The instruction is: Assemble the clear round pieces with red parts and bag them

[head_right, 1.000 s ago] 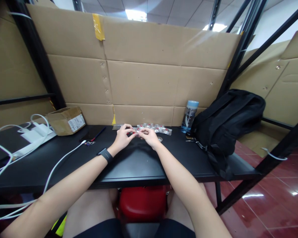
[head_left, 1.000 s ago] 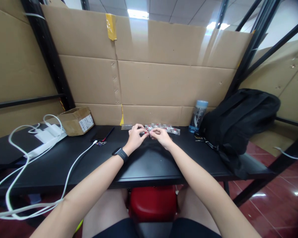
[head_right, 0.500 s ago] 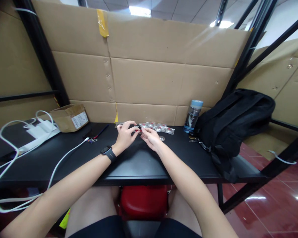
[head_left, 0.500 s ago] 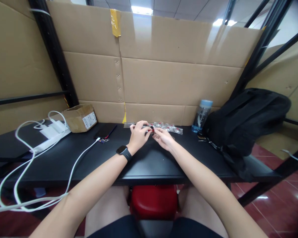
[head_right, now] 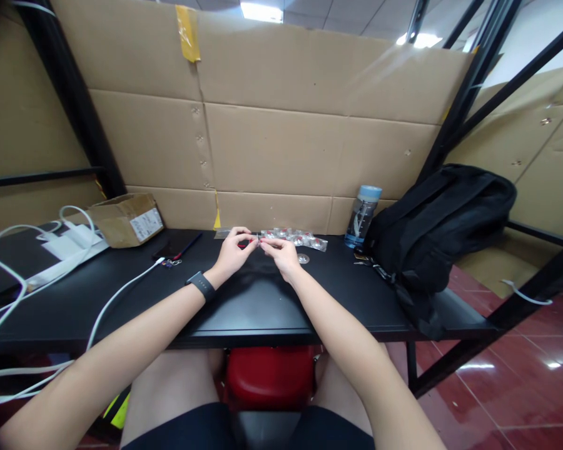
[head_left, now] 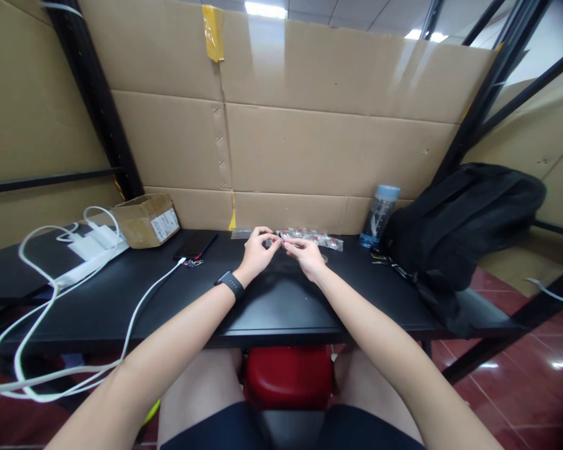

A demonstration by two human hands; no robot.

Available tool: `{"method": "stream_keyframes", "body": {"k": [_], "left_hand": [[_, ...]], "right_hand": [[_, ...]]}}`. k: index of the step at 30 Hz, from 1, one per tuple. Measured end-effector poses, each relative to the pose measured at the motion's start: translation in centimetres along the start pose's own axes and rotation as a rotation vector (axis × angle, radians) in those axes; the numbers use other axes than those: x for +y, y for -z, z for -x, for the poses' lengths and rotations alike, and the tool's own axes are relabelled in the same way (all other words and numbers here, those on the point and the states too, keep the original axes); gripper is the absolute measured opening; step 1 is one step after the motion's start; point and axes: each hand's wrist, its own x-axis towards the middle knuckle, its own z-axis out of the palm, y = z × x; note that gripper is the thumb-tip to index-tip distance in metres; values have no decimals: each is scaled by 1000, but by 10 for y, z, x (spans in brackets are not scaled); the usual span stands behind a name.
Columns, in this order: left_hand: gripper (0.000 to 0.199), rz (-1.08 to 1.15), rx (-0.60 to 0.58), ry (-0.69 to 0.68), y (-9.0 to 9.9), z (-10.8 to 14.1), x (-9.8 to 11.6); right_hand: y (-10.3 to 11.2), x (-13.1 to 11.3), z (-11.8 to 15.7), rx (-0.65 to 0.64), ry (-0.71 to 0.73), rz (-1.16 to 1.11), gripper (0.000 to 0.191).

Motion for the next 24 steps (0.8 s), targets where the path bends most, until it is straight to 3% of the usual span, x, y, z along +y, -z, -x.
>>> {"method": "stream_keyframes", "body": {"k": [7, 14, 19, 24], "left_hand": [[4, -52, -30, -51, 4, 2, 5], [5, -116, -64, -66, 5, 3, 10], [22, -74, -85, -28, 3, 3, 10], [26, -90, -300, 19, 2, 4, 5]], "right_hand": [[7, 1, -3, 0, 99, 174, 37], [13, -2, -7, -38, 341, 549, 22], [20, -3, -10, -111, 374, 754, 22], [29, -6, -10, -204, 436, 872, 17]]}}
